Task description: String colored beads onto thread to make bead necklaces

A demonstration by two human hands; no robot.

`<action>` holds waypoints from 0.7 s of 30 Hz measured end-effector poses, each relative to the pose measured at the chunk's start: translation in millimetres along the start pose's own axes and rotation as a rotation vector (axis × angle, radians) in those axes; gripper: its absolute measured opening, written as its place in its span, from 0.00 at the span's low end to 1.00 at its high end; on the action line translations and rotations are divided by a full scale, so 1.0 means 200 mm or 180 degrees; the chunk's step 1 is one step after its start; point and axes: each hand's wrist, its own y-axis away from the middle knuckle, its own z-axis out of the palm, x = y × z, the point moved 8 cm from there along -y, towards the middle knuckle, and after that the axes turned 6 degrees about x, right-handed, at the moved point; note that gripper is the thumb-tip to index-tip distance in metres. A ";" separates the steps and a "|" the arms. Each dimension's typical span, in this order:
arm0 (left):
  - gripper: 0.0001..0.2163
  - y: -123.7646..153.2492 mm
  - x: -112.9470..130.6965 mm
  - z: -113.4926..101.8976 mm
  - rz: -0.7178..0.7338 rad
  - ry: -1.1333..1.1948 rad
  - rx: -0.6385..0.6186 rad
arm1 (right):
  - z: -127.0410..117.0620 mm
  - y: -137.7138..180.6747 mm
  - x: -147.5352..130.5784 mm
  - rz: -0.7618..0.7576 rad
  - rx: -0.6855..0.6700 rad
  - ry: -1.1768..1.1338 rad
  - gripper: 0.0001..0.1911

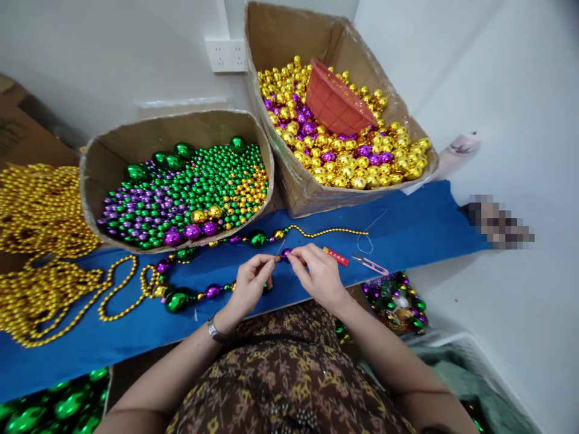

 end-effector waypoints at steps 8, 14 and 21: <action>0.14 0.02 -0.02 -0.01 -0.0019 0.0009 0.0024 | -0.04 0.02 -0.09 -0.0596 0.0422 0.0948 0.11; 0.16 0.01 0.00 0.05 -0.0676 0.1075 -0.0235 | -0.01 0.03 -0.12 -0.0999 0.0288 0.0903 0.09; 0.19 -0.03 0.01 0.06 -0.0931 0.0673 -0.0483 | 0.03 0.06 -0.19 -0.1834 0.0180 0.1153 0.05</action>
